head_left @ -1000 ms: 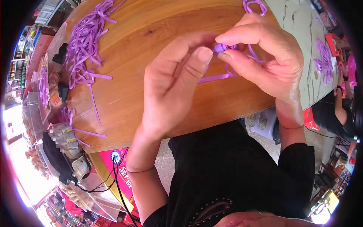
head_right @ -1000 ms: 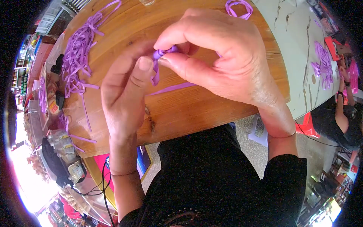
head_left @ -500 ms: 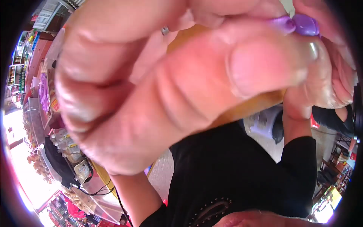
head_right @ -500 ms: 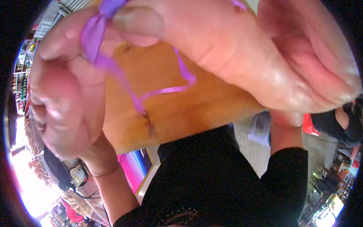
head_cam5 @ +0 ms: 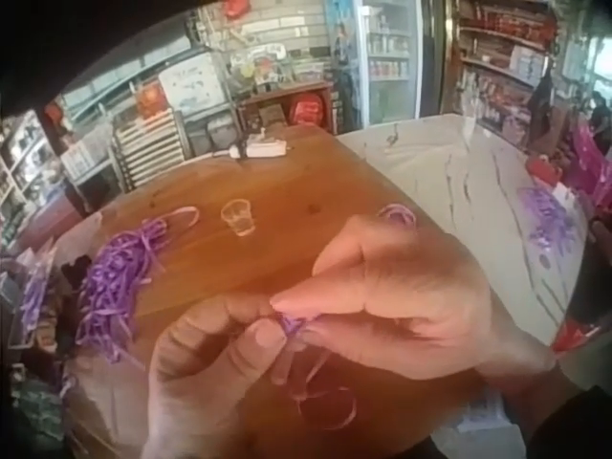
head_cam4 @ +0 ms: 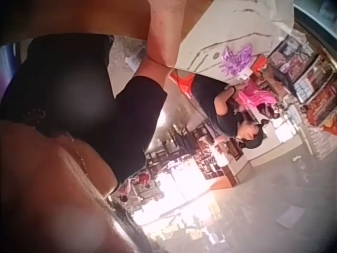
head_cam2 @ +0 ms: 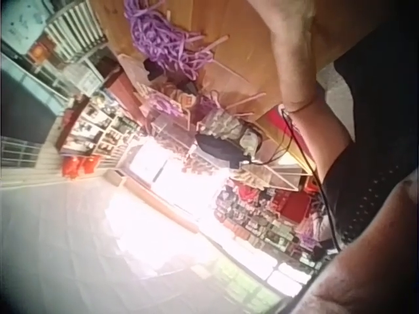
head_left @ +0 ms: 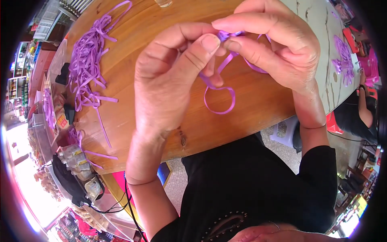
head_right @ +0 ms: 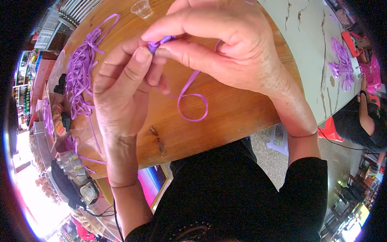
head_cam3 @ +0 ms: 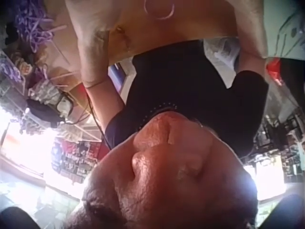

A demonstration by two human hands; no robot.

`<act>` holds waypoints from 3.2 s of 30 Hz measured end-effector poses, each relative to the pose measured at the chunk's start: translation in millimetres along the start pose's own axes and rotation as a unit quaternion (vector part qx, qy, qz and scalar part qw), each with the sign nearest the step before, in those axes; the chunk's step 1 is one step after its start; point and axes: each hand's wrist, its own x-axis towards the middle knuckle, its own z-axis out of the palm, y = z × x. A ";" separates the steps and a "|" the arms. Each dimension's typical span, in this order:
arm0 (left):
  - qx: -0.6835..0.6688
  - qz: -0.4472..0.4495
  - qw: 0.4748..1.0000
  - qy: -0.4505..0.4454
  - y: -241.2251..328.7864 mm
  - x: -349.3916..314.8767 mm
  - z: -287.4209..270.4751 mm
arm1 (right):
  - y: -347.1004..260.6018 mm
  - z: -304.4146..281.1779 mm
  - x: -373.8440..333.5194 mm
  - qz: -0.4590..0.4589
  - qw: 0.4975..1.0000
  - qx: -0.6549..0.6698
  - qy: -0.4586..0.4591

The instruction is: The person ties knots in purple ribbons by hand, forming loops and pulling the ends through to create a series of knots along the length of each ribbon.

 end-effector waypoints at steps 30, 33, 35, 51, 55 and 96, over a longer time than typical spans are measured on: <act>0.090 0.047 0.984 0.145 -33.4 -19.1 -0.2 | 15.1 37.0 -24.6 0.156 0.923 0.349 0.044; 0.098 0.034 0.980 0.170 -35.3 -18.9 0.5 | 9.1 43.6 -22.6 0.108 0.958 0.251 0.084; 0.103 0.050 0.982 0.153 -36.6 -19.3 -0.2 | 9.4 42.6 -22.7 0.093 0.967 0.217 0.097; 0.030 0.011 0.987 0.158 -39.9 -21.6 -1.7 | 23.5 29.8 -15.3 0.070 0.989 0.132 -0.018; 0.000 -0.002 0.985 0.173 -38.0 -20.8 3.1 | 15.7 22.2 -9.3 0.055 0.993 0.098 -0.042; -0.014 -0.125 0.971 0.205 -32.3 -22.7 -3.8 | 47.9 26.7 -35.4 -0.025 0.994 0.076 -0.070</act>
